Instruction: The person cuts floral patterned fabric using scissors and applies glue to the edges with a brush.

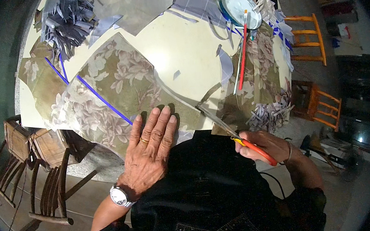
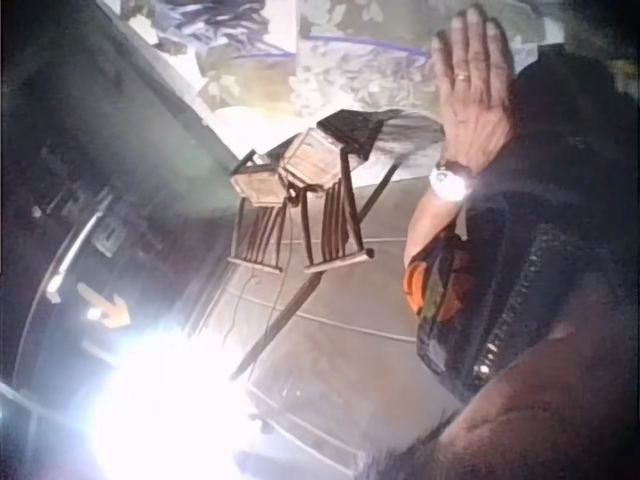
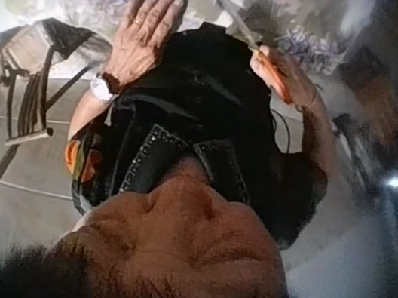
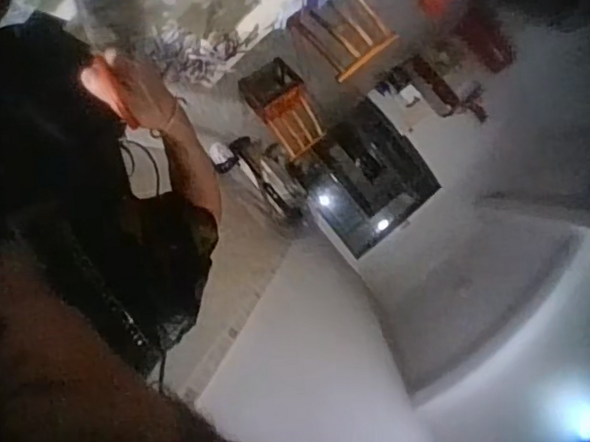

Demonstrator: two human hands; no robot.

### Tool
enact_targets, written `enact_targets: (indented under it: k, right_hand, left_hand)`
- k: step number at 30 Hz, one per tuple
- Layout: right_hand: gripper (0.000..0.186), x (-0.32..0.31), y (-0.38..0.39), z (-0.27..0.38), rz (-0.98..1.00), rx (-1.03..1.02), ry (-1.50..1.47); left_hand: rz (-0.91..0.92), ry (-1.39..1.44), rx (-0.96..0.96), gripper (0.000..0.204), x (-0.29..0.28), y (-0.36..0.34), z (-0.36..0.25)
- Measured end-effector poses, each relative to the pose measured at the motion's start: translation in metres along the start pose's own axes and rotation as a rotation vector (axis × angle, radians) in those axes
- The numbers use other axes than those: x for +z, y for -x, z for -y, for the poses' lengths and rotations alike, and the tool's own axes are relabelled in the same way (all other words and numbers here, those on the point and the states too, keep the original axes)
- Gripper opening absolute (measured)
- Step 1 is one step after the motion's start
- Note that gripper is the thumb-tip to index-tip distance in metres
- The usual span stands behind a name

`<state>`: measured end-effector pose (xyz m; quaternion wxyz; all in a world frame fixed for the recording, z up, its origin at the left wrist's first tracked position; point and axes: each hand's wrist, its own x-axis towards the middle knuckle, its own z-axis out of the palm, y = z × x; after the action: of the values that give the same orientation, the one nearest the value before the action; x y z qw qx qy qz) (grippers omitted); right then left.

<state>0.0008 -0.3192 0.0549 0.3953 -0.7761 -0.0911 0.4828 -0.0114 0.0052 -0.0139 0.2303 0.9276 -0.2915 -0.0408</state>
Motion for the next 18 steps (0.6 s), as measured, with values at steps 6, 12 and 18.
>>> enact_targets:
  k: [6, 12, 18]
  right_hand:
    - [0.033, -0.005, -0.008, 0.012, 0.066, 0.026, -0.029]
    - [0.033, -0.005, -0.014, 0.011, 0.045, -0.077, -0.028]
    - [0.037, -0.005, -0.014, 0.016, 0.01, -0.034, -0.002]
  left_hand:
    - [0.027, 0.012, 0.006, 0.062, -0.002, 0.003, 0.001]
    - [0.031, 0.011, 0.017, 0.06, 0.001, 0.004, 0.003]
    - [0.038, 0.025, 0.016, 0.06, 0.001, 0.005, 0.004]
